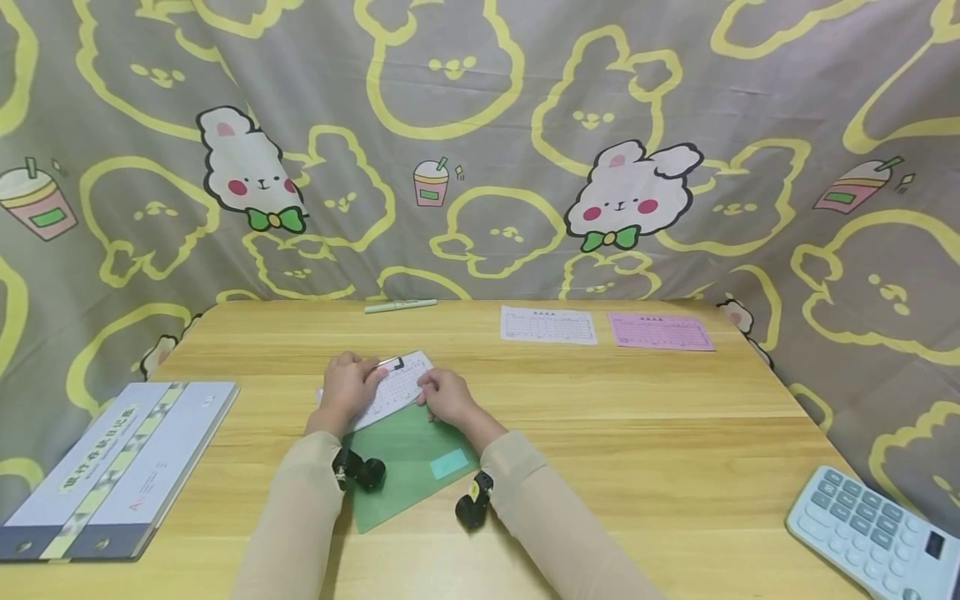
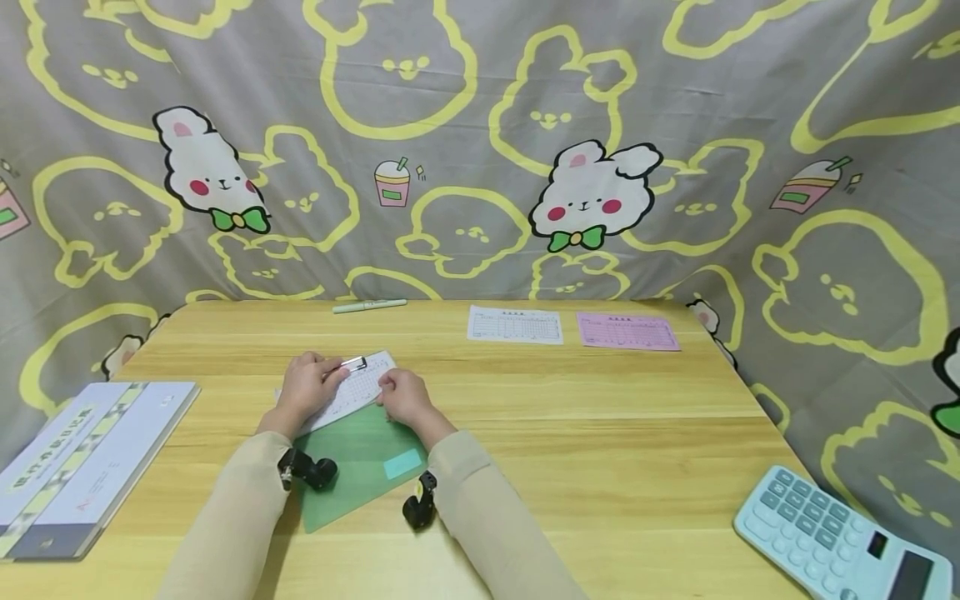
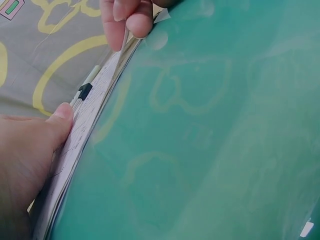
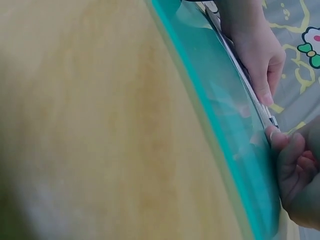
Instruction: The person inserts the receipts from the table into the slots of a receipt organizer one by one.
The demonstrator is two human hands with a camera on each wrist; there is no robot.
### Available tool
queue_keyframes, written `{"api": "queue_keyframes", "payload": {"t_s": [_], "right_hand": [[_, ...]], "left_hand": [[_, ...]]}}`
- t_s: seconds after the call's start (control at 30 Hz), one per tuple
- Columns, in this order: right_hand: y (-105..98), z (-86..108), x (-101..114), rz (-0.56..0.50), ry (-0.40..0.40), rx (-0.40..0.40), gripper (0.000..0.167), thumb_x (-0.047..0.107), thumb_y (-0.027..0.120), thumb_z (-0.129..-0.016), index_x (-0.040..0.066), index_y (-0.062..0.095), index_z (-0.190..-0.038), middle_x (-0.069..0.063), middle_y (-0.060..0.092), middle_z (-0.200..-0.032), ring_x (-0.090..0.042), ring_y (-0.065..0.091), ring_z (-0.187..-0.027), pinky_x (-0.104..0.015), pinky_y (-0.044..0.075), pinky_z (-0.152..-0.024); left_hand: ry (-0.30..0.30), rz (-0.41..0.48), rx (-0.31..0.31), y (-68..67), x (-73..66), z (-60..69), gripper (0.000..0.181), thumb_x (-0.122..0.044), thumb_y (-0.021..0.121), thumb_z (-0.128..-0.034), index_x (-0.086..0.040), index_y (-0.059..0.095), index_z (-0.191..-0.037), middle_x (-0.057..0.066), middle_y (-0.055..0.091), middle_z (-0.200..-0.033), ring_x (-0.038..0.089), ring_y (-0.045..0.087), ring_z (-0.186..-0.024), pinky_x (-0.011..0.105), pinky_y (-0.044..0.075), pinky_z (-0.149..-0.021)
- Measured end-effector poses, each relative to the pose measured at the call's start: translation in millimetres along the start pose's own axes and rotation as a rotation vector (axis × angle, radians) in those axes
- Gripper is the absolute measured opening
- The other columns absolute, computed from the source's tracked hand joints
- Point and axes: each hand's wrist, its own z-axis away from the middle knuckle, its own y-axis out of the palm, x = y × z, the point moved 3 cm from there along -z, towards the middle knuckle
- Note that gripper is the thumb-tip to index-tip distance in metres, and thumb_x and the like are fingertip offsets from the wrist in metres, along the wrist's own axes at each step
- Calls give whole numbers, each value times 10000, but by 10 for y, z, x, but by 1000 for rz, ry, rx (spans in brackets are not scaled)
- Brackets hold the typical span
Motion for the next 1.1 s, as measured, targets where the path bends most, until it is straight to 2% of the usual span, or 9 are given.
{"api": "queue_keyframes", "payload": {"t_s": [0.27,0.4,0.57,0.7,0.9,1.03,1.1], "right_hand": [[-31,37,-49,-155,-42,58,260,86,473,-882,1,518,-1124,-59,590,-724,-118,485,-472,-216,415,-426],[-66,71,-68,-225,-57,116,309,136,481,-884,13,484,-1168,-83,595,-757,-139,514,-507,-244,444,-461],[-224,166,-27,-218,-83,199,382,189,497,-881,20,437,-1219,-117,609,-808,-201,548,-554,-298,468,-498],[-456,213,-37,-208,-111,213,407,191,515,-872,14,430,-1229,-178,601,-873,-273,561,-630,-338,475,-547],[-900,239,-78,-170,-202,166,402,200,510,-877,-20,435,-1205,-209,582,-932,-378,548,-765,-403,470,-633],[-1199,288,-92,-176,-251,82,367,150,522,-869,-40,456,-1175,-264,550,-977,-437,510,-833,-468,441,-700],[-1355,303,-122,-148,-264,23,364,150,538,-859,-38,471,-1163,-262,545,-987,-421,509,-859,-468,431,-725]], "left_hand": [[5,53,-71,46,29,-3,384,-297,537,-845,-9,584,-1095,200,500,-985,336,408,-925,449,260,-827],[-11,97,-83,63,50,11,390,-301,543,-841,-9,583,-1096,192,497,-988,327,397,-931,445,248,-833],[-38,143,-80,71,58,23,406,-320,541,-840,-14,579,-1103,181,485,-996,323,385,-938,447,232,-838],[-53,163,-76,75,56,32,417,-337,538,-839,-21,576,-1109,172,477,-1003,317,380,-938,446,229,-839],[-77,181,-63,80,74,35,431,-360,533,-838,-34,574,-1117,159,465,-1018,314,370,-948,447,228,-839],[-85,188,-62,89,77,32,434,-361,536,-835,-34,573,-1119,151,458,-1017,310,364,-952,447,230,-835],[-87,188,-65,98,74,28,432,-359,541,-832,-37,574,-1119,153,457,-1019,314,364,-956,449,233,-835]]}}
